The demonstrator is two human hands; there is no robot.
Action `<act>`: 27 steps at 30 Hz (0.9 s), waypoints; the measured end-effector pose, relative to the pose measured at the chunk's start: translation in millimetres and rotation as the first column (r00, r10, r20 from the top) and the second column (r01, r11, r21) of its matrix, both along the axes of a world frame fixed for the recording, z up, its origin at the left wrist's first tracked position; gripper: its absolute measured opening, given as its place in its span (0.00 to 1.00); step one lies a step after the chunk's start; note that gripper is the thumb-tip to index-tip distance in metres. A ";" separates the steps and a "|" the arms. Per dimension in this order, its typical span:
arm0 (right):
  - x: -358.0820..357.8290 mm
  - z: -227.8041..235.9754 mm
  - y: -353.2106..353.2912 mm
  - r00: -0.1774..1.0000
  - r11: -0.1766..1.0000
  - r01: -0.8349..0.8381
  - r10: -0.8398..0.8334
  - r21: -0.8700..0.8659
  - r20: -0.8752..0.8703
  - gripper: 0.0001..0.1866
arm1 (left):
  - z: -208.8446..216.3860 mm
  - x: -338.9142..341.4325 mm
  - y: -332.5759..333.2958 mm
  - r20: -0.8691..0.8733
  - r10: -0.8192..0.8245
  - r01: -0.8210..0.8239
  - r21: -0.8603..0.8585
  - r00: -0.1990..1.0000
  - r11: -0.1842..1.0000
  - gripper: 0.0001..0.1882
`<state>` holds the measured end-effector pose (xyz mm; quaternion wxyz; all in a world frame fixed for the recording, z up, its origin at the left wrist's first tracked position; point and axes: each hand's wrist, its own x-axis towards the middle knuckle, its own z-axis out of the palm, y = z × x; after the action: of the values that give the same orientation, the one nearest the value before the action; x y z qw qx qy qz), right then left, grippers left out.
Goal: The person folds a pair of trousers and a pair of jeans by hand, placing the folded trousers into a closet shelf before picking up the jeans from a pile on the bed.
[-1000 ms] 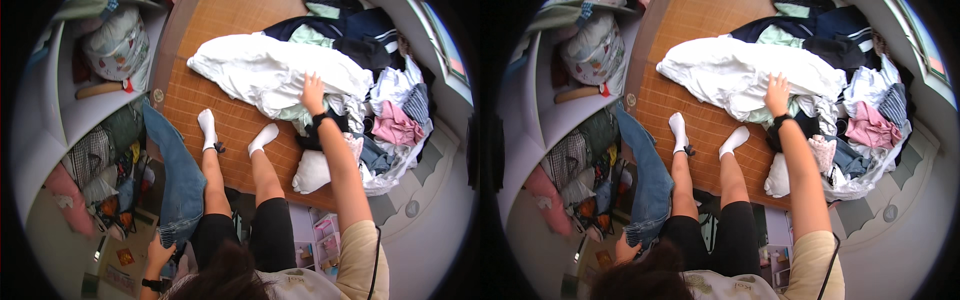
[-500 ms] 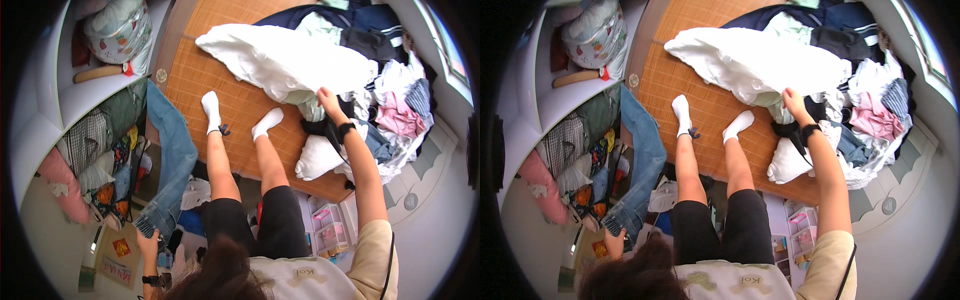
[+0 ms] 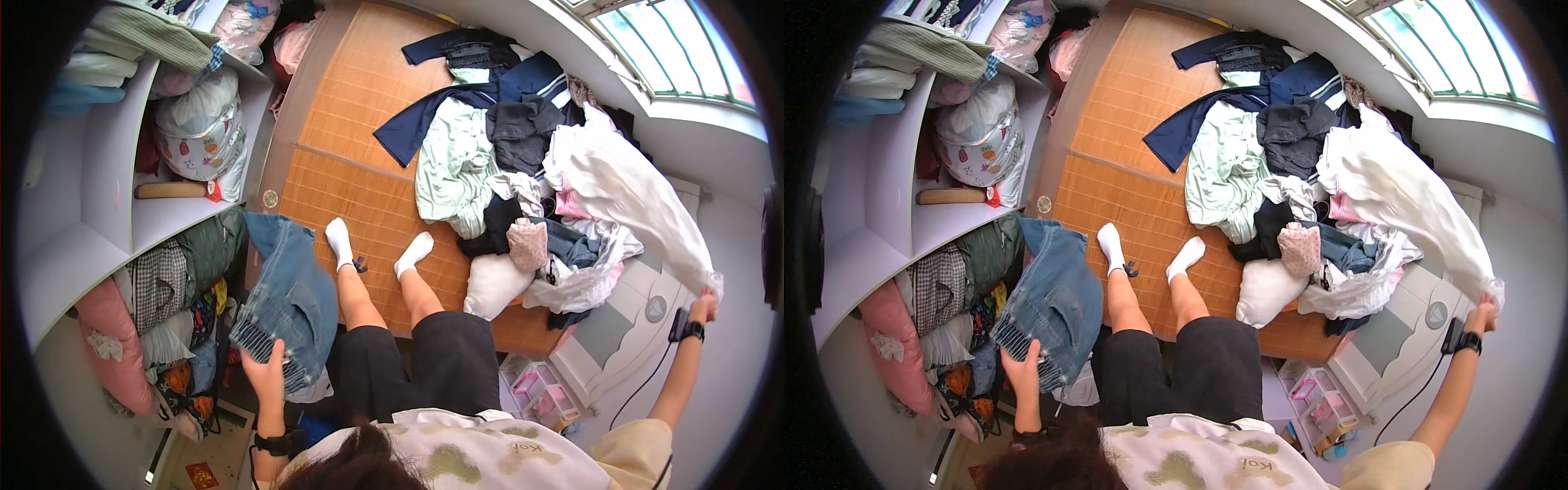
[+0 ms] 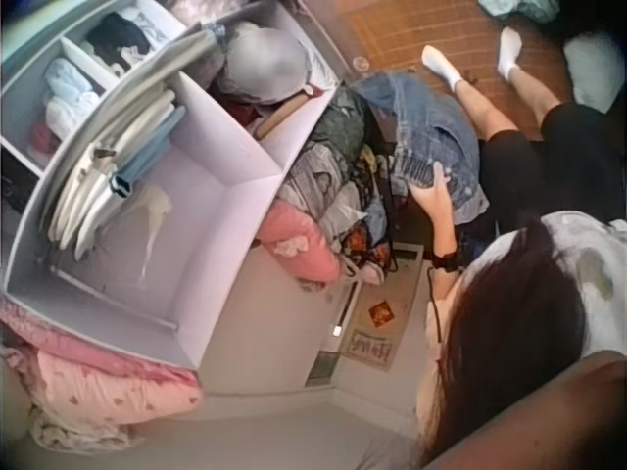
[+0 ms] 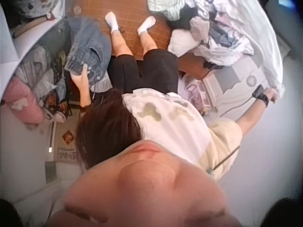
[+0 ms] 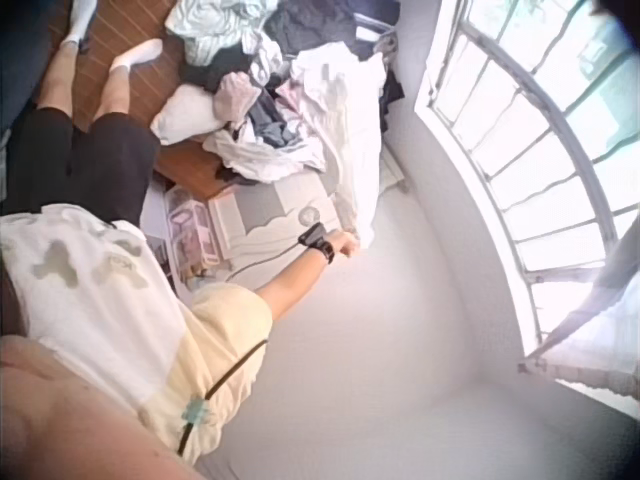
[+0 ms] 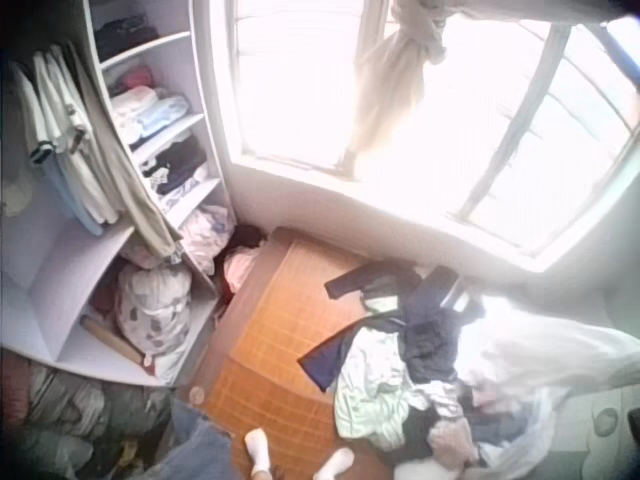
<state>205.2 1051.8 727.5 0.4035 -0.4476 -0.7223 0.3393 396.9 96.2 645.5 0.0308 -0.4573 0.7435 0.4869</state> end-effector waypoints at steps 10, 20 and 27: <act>82.7 -141.8 -606.7 -0.478 -0.376 -0.721 0.878 -0.582 0.025 0.48 | -70.5 -66.3 109.0 -0.133 0.098 -0.075 0.170 0.986 0.983 0.25; 82.8 -199.7 -704.8 -0.162 -0.163 -0.984 0.986 0.072 0.026 0.38 | -63.0 -94.3 141.3 -0.205 0.470 -0.264 0.609 0.858 0.748 0.22; 64.9 -176.1 -714.8 0.268 0.188 -0.876 0.955 -0.444 -0.125 0.27 | -44.4 -80.4 123.8 -0.422 0.249 0.190 0.760 0.872 0.621 0.23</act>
<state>270.1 337.1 551.5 -0.0574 -0.0298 -0.7822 0.6197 316.5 220.0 601.2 0.0293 -0.2717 0.4309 0.8601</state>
